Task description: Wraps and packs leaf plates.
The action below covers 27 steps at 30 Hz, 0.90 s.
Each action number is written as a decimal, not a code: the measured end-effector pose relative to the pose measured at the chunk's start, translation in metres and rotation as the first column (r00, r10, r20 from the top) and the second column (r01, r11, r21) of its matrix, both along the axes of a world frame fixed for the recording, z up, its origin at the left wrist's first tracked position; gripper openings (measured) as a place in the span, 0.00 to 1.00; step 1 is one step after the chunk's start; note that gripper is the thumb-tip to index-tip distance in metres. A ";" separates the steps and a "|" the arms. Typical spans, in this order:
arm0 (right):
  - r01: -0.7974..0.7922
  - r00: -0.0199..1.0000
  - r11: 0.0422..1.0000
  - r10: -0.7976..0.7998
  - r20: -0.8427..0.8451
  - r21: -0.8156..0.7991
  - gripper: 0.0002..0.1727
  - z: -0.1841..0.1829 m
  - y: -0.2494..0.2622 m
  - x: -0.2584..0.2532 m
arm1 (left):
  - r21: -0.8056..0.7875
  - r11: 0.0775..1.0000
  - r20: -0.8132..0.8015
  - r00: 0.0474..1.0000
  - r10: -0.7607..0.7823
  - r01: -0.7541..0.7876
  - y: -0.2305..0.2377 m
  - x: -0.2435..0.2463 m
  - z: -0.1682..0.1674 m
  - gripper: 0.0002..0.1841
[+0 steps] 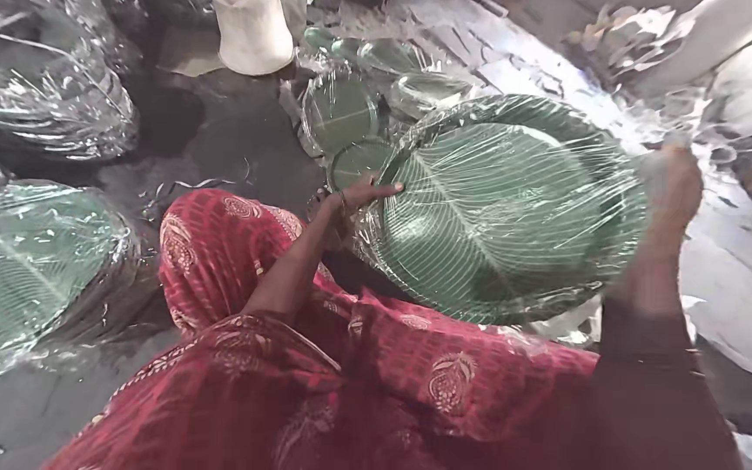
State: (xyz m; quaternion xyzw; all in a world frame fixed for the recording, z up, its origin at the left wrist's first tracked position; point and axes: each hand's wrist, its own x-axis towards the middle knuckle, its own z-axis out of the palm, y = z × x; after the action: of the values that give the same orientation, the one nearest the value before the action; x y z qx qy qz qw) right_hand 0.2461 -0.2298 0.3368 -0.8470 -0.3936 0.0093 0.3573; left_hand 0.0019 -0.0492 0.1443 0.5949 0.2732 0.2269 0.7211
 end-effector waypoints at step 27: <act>-0.125 0.908 0.858 0.302 -0.290 0.499 0.15 -0.060 -0.002 0.091 | 0.789 0.338 0.486 0.857 0.168 -0.514 -0.003 0.036 0.017 0.25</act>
State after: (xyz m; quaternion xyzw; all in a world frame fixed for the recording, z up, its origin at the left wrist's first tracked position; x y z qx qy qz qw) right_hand 0.3368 -0.2314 0.2765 -0.6690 -0.4051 0.1082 0.6136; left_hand 0.0377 -0.0523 0.1612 0.7677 0.1079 0.5774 0.2561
